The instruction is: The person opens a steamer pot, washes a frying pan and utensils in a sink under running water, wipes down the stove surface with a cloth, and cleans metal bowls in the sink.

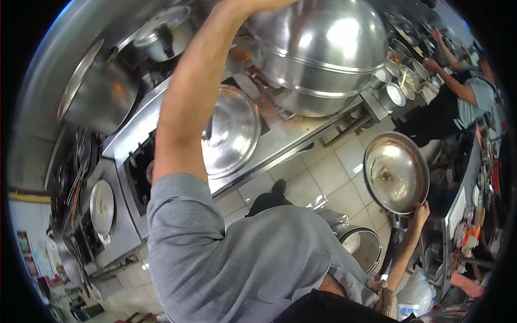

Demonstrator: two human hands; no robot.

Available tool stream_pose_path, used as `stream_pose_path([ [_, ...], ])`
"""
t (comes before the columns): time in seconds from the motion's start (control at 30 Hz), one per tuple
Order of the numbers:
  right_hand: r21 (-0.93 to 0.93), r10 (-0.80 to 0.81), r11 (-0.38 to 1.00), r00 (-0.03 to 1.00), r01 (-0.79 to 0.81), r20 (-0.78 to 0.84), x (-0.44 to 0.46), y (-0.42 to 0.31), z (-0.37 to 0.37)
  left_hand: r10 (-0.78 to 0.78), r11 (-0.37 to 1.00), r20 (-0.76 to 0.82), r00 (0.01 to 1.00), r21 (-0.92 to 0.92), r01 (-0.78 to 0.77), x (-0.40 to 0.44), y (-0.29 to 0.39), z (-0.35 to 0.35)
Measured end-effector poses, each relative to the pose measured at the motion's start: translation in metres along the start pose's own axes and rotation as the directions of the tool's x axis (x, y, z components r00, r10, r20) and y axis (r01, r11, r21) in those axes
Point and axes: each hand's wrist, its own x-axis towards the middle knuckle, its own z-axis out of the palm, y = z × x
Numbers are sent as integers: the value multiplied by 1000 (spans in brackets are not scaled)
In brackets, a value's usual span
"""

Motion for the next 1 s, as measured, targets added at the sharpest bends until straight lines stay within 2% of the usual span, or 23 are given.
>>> stream_pose_path([
  [0.03, 13, 61, 998, 997, -62, 52, -7, 8, 5, -60, 993, -2, 998, -106, 59, -33, 15, -9],
  [0.07, 5, 78, 997, 992, -79, 96, -16, 8, 15, -179, 939, 2, 984, -297, 172, -65, 27, -12],
  [0.1, -5, 96, 995, 986, -96, 136, -31, 6, 25, -291, 837, 26, 956, -478, 267, -97, 31, -10],
  [0.13, -81, 101, 993, 975, -86, 198, -57, -17, 40, -288, 809, -67, 955, -551, 205, -132, 25, -1],
  [0.17, -77, 135, 990, 956, -119, 259, -63, -17, 48, -287, 778, -166, 943, -614, 129, -166, 19, 9],
  [0.23, -80, 119, 992, 952, -101, 282, -63, -5, 67, -440, 676, -92, 893, -689, 262, -229, 30, 11],
  [0.3, -29, 53, 999, 875, -44, 482, -85, -22, 96, -542, 627, -61, 838, -693, 355, -284, 42, 10],
  [0.37, 47, 8, 998, 797, -45, 604, -111, -43, 131, -634, 575, -6, 773, -672, 466, -331, 57, -1],
  [0.4, 42, 4, 998, 765, -40, 644, -136, -67, 148, -639, 606, -7, 770, -621, 497, -354, 64, -8],
  [0.5, 114, -73, 993, 632, -25, 771, -187, -100, 203, -629, 649, -73, 774, -597, 471, -422, 94, -36],
  [0.53, 118, -119, 992, 560, 38, 820, -193, -100, 226, -634, 663, -76, 769, -565, 491, -444, 109, -50],
  [0.57, 175, -139, 984, 501, -25, 854, -225, -115, 246, -642, 675, -80, 762, -529, 514, -465, 124, -64],
  [0.7, 251, -229, 967, 285, -43, 931, -344, -153, 317, -720, 529, 13, 694, -637, 561, -558, 174, -92],
  [0.77, 237, -243, 970, 140, 59, 960, -396, -157, 371, -733, 537, 31, 680, -587, 606, -605, 189, -98],
  [0.83, 225, -231, 971, 68, 77, 971, -490, -179, 395, -780, 458, 82, 620, -601, 655, -642, 202, -104],
  [0.9, 219, -220, 975, -48, -26, 974, -563, -177, 438, -822, 343, 70, 566, -732, 589, -675, 208, -103],
  [0.93, 186, -184, 982, -56, 23, 981, -610, -186, 438, -833, 334, 66, 549, -731, 595, -687, 211, -107],
  [0.97, 158, -153, 985, -64, 71, 986, -661, -194, 434, -859, 226, 56, 508, -851, 474, -699, 214, -111],
  [1.0, 146, -140, 988, -116, 47, 983, -702, -191, 442, -882, 120, 52, 469, -936, 331, -711, 215, -116],
])
